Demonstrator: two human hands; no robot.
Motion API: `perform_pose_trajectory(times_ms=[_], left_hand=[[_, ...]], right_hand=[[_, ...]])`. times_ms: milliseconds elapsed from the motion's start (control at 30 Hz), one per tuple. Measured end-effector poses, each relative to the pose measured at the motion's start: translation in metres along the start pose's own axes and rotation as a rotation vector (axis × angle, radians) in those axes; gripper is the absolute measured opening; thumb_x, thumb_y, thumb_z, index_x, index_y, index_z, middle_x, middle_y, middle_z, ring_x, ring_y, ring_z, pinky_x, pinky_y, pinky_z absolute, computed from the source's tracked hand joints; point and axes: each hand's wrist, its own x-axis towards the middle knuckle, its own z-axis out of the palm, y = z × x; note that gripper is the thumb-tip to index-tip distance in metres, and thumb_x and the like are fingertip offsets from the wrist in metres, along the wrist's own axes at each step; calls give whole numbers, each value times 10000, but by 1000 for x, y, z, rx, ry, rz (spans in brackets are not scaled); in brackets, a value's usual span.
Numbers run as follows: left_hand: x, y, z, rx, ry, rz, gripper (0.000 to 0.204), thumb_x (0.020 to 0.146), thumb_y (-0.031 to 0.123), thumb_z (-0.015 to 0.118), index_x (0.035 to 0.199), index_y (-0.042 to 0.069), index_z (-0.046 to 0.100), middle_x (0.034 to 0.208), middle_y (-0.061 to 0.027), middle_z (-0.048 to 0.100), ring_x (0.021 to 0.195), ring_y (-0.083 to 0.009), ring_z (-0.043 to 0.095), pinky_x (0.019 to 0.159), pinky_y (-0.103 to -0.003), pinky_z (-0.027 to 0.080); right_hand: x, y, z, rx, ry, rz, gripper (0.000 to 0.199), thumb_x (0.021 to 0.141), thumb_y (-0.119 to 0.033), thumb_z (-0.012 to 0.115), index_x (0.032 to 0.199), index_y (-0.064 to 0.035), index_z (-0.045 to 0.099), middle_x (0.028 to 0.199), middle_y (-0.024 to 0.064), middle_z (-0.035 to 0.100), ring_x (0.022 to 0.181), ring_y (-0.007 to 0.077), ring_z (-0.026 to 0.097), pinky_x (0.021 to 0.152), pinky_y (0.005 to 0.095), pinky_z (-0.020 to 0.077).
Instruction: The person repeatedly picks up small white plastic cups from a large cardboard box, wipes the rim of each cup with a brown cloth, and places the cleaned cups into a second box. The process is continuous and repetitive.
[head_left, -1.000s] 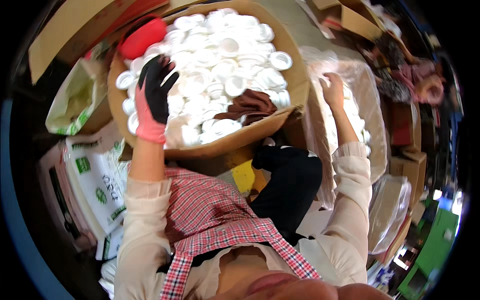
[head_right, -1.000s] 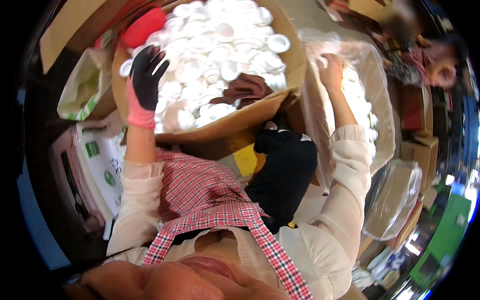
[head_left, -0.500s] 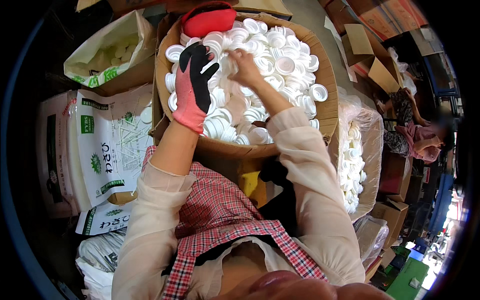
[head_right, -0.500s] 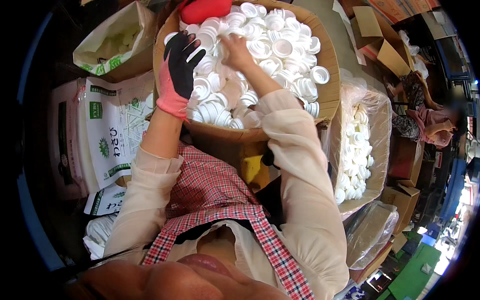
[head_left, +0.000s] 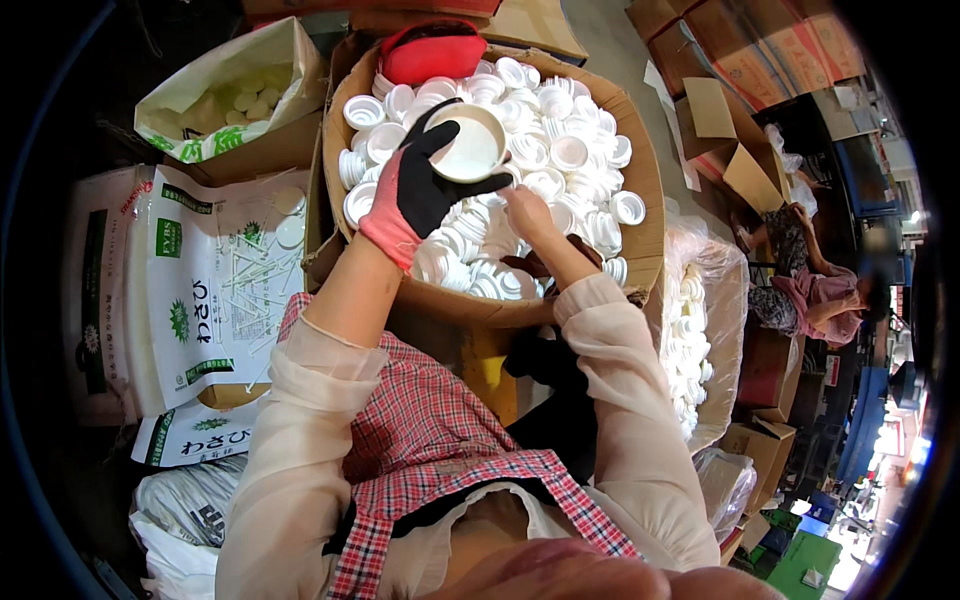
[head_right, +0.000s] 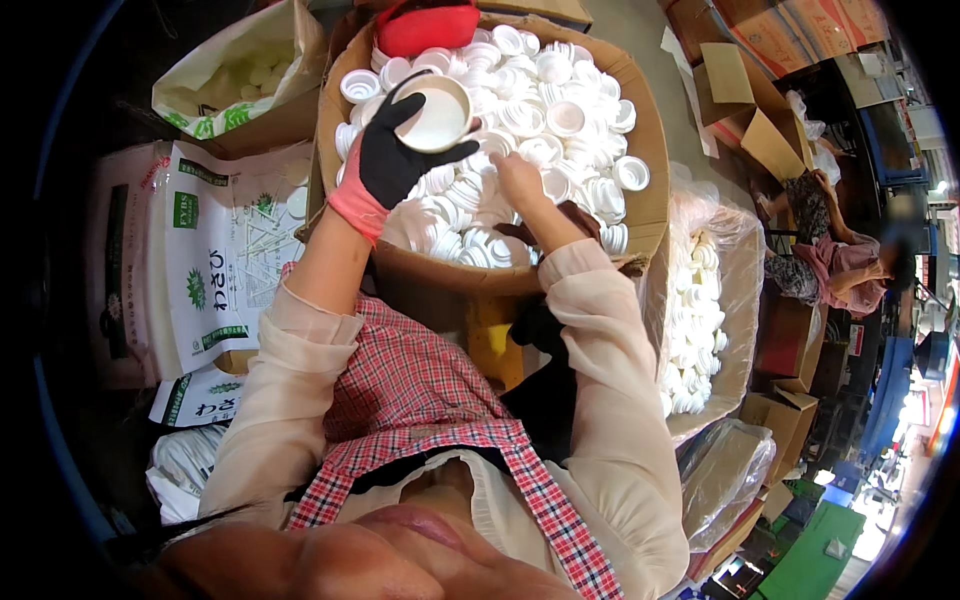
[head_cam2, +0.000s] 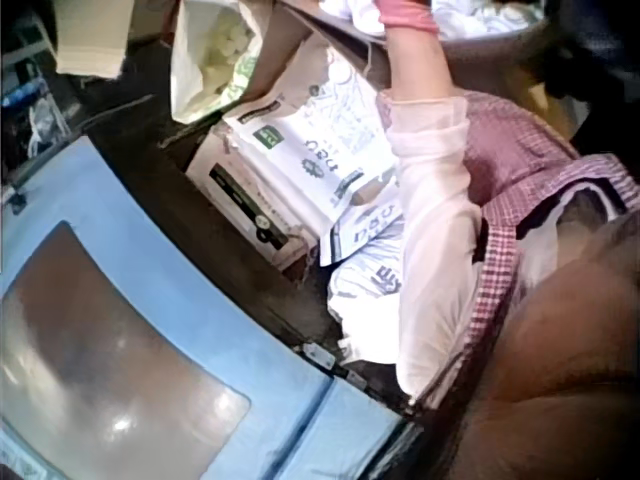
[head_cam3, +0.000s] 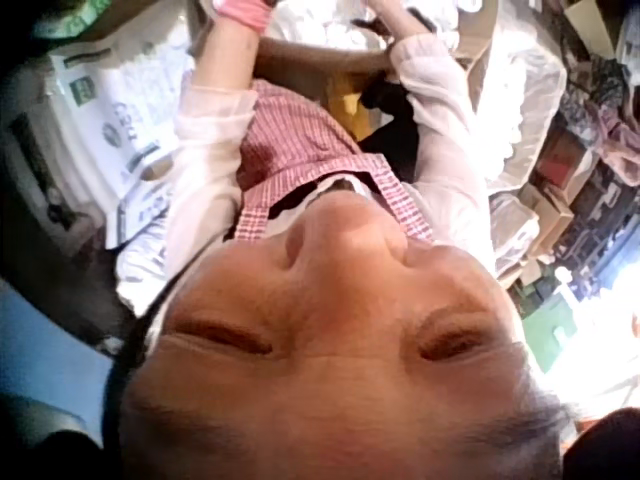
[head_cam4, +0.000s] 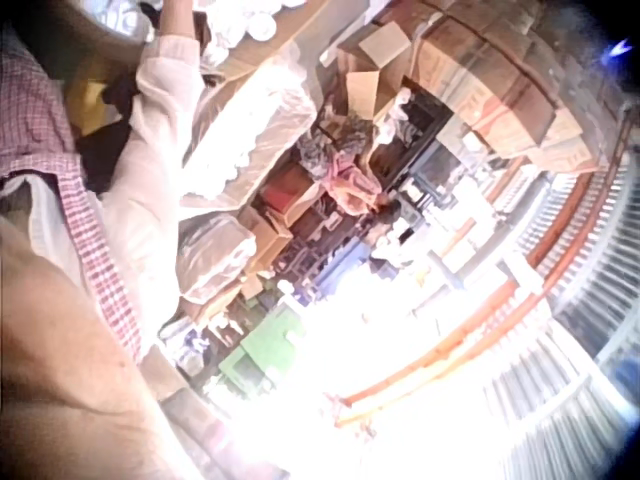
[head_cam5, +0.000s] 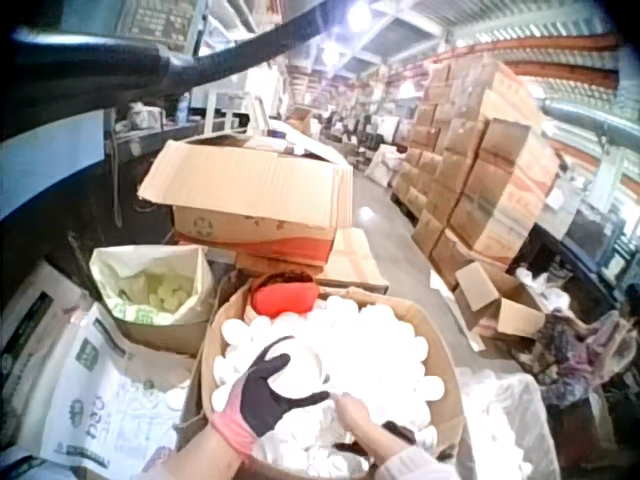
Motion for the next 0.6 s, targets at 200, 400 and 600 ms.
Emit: perform_pose_trajectory(times_ms=[200, 400, 600], left_hand=[[-10, 11, 25, 445, -187, 182, 829, 641, 202, 890, 1303, -26, 445, 1242, -134, 555, 1105, -225, 575, 924, -339, 496], [-15, 1, 50, 1548, -301, 628, 715, 673, 243, 866, 1242, -21, 523, 1137, -125, 634, 1028, -235, 631, 889, -332, 511], [-15, -24, 52, 1076, -351, 172, 530, 919, 226, 605, 1358, -3, 416, 1229, -126, 599, 1130, -247, 589, 917, -391, 521]], right_hand=[[-10, -39, -93, 590, 115, -7, 223, 774, -70, 744, 908, -26, 570, 937, 143, 546, 771, 279, 622, 704, 379, 508], [-75, -73, -160, 1031, 466, -125, 642, 692, 2, 776, 1212, -78, 409, 1242, 84, 449, 1161, 196, 508, 936, 352, 475], [-99, -69, -188, 1349, 241, -221, 738, 679, 48, 777, 1292, -63, 382, 1265, 112, 487, 1180, 232, 508, 981, 383, 470]])
